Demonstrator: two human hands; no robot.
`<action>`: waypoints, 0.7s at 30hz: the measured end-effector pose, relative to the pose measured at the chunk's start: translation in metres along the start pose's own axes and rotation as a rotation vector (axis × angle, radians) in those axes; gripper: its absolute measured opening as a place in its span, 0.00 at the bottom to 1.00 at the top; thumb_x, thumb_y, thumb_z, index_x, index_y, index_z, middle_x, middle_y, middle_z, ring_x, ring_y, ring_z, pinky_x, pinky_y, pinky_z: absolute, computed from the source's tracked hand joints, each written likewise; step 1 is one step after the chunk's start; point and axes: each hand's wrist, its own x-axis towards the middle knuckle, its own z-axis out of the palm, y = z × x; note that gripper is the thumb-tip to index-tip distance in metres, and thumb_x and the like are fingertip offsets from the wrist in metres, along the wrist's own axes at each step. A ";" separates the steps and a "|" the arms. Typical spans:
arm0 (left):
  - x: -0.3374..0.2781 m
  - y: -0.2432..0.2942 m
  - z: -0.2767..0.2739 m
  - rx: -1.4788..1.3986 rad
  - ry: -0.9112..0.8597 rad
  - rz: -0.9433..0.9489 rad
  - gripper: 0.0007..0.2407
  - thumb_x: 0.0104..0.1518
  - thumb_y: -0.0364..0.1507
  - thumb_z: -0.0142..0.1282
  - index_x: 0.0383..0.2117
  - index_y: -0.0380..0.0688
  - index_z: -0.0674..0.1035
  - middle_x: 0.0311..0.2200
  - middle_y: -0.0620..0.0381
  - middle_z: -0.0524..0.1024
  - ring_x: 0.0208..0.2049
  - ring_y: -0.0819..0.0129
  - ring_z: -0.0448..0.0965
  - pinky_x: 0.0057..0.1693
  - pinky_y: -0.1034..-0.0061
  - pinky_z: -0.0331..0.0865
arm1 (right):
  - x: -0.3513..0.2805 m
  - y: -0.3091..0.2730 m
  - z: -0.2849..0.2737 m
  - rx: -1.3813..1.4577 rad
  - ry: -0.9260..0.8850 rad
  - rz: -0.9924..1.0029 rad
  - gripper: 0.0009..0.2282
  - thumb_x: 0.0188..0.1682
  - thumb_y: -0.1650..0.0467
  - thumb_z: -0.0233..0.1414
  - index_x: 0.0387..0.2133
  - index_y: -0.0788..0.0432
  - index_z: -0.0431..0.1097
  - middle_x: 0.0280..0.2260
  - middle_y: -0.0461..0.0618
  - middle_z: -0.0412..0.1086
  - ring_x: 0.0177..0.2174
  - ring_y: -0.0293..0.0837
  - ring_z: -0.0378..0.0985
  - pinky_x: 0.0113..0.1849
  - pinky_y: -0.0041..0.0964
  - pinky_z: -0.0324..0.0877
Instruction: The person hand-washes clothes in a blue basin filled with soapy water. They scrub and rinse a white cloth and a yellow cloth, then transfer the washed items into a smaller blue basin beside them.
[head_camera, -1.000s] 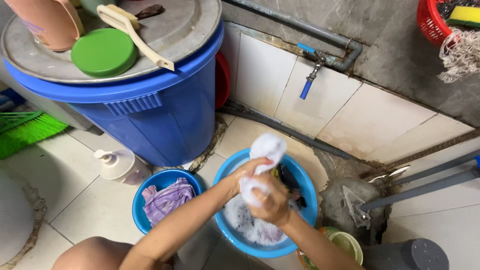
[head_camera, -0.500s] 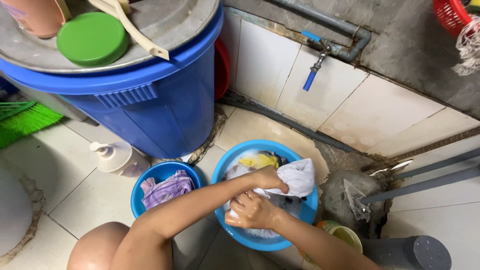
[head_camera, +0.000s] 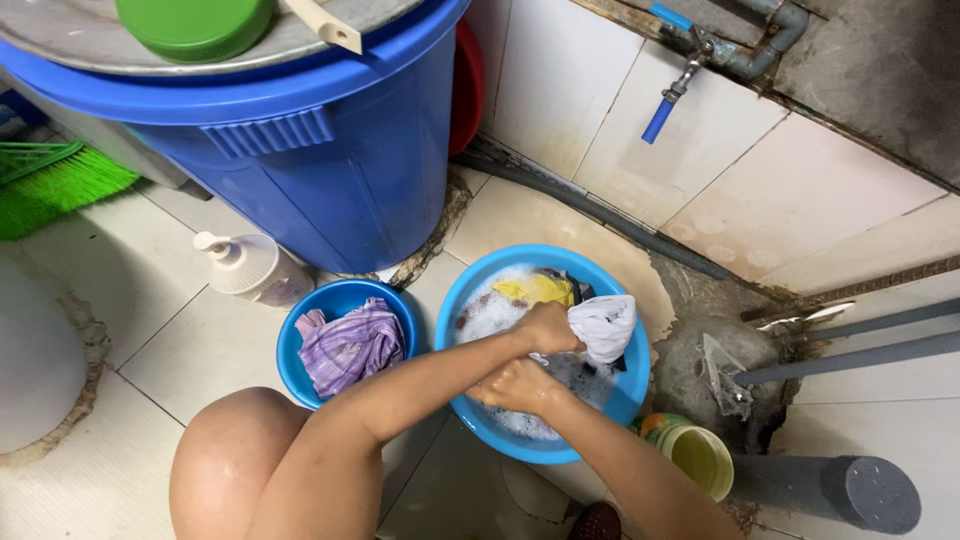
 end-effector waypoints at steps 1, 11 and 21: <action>0.001 -0.006 0.001 -0.014 0.012 -0.028 0.24 0.37 0.42 0.69 0.37 0.34 0.85 0.38 0.37 0.82 0.41 0.49 0.84 0.50 0.65 0.77 | 0.001 -0.003 -0.005 0.045 0.014 0.015 0.09 0.47 0.66 0.56 0.35 0.57 0.76 0.34 0.56 0.77 0.39 0.55 0.80 0.42 0.52 0.73; 0.014 -0.081 -0.050 -0.775 0.062 -0.094 0.24 0.41 0.39 0.68 0.43 0.36 0.82 0.36 0.50 0.82 0.32 0.62 0.79 0.40 0.70 0.74 | 0.044 -0.004 -0.058 -0.182 0.228 -0.250 0.12 0.40 0.71 0.57 0.37 0.52 0.66 0.43 0.51 0.69 0.47 0.54 0.73 0.51 0.51 0.72; -0.101 -0.244 -0.108 -1.085 0.097 -0.485 0.27 0.46 0.41 0.67 0.55 0.53 0.74 0.48 0.60 0.79 0.52 0.64 0.77 0.55 0.63 0.71 | 0.064 -0.033 0.073 0.687 0.870 1.031 0.22 0.48 0.70 0.57 0.54 0.61 0.59 0.52 0.58 0.63 0.52 0.52 0.66 0.54 0.43 0.62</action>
